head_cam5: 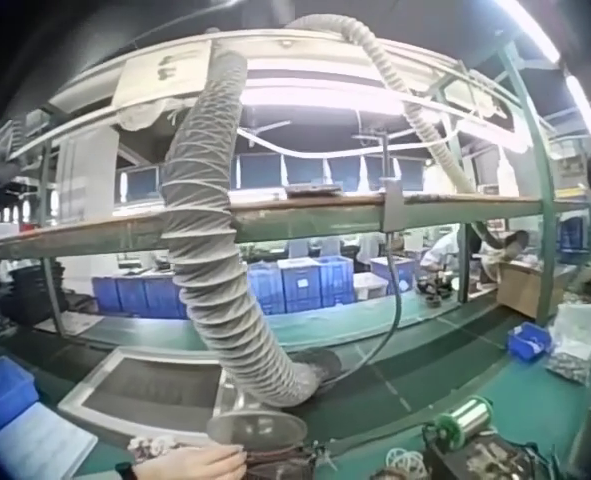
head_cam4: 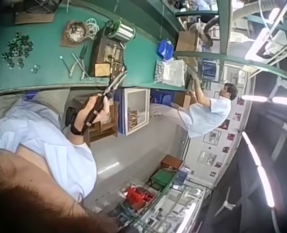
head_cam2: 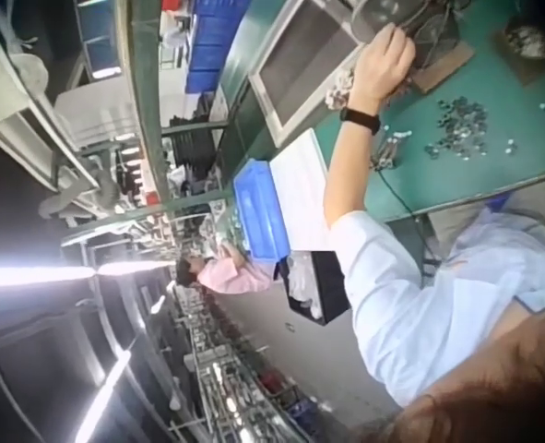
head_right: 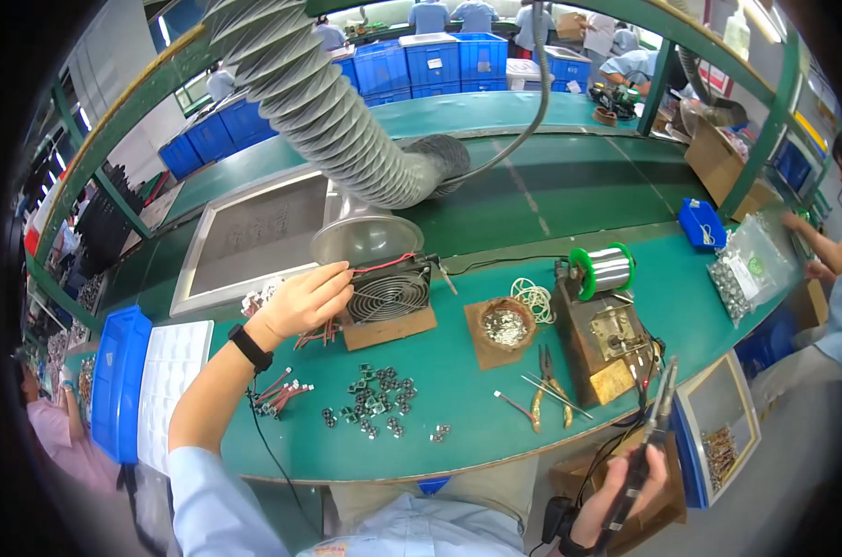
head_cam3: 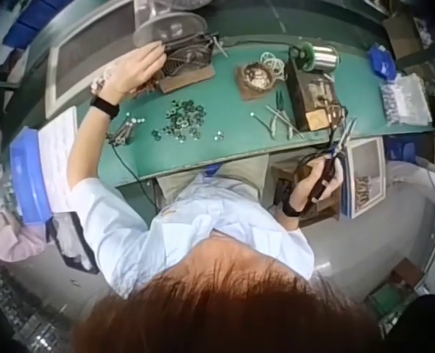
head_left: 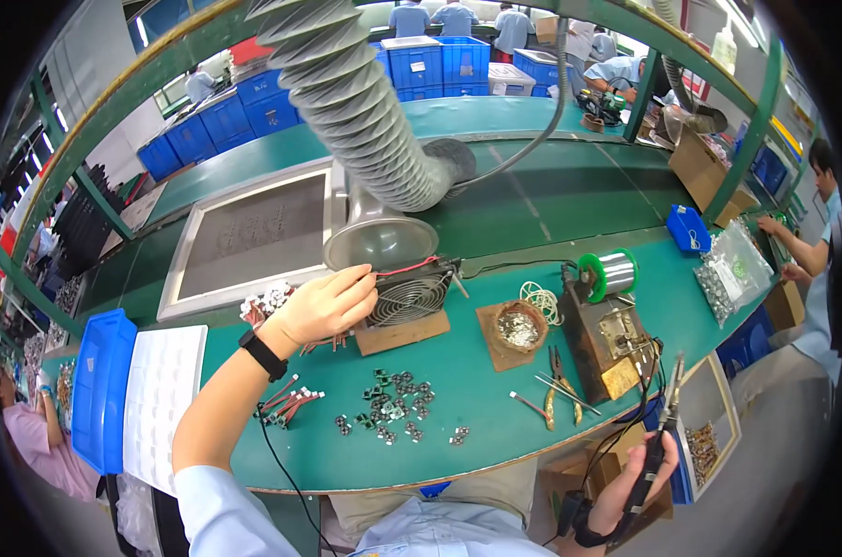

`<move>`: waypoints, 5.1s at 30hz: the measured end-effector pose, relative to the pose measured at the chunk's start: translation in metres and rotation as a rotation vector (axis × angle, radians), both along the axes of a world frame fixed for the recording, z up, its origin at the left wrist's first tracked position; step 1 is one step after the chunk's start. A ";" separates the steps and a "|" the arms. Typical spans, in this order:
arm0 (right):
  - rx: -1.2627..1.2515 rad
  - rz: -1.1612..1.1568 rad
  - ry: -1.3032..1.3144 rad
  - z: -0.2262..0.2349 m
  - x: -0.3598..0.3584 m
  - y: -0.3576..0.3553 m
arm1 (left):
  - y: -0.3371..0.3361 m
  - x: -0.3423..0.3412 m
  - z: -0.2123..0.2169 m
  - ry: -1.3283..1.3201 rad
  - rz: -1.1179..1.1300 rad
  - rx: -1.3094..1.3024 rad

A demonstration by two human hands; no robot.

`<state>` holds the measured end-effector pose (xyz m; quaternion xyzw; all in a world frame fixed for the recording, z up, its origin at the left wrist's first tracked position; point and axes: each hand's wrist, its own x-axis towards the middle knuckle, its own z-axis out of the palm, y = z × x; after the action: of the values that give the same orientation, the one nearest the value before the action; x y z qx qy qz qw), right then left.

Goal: The person solders wires to circuit boards using a soldering iron, moves a fan, and separates a bundle of wires by hand before continuing to solder more assemblies.

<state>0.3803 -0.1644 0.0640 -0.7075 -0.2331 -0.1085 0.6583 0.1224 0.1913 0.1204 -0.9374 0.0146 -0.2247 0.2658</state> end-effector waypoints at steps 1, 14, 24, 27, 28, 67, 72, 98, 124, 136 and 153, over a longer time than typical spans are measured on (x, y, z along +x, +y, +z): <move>-0.013 0.010 0.000 -0.006 -0.004 0.006 | 0.006 -0.004 -0.007 -0.015 0.021 -0.017; -0.178 0.630 -0.031 -0.044 -0.027 0.077 | -0.033 0.016 -0.003 -0.334 0.441 -0.634; -0.311 0.611 -0.258 -0.052 -0.039 0.069 | -0.048 0.012 -0.029 -0.620 0.364 -0.666; -0.284 0.641 -0.232 -0.053 -0.045 0.062 | -0.056 0.009 -0.034 -0.626 0.339 -0.668; -0.270 0.655 -0.220 -0.053 -0.047 0.059 | -0.058 0.009 -0.035 -0.627 0.342 -0.687; -0.204 1.152 -0.010 -0.022 -0.081 0.070 | -0.228 -0.003 -0.074 -0.440 0.334 -1.839; 0.025 1.220 0.375 -0.032 -0.090 0.076 | -0.239 -0.001 -0.089 -0.498 0.267 -2.170; -0.288 1.232 -0.222 -0.022 -0.082 0.064 | -0.228 0.005 -0.065 -0.300 0.288 -1.314; -0.160 0.911 0.192 -0.030 -0.049 0.064 | -0.217 0.076 -0.091 -0.227 0.714 -1.146; -0.117 1.087 0.367 -0.022 -0.070 0.075 | -0.221 0.016 -0.062 -0.703 0.371 -2.273; -0.218 1.127 -0.206 -0.013 -0.085 0.086 | -0.216 -0.008 -0.054 -0.372 0.151 -1.722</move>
<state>0.2949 -0.0781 0.0506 -0.5239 -0.6462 0.2150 0.5116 0.1145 -0.0244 0.0668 -0.7590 -0.2651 -0.2883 -0.5202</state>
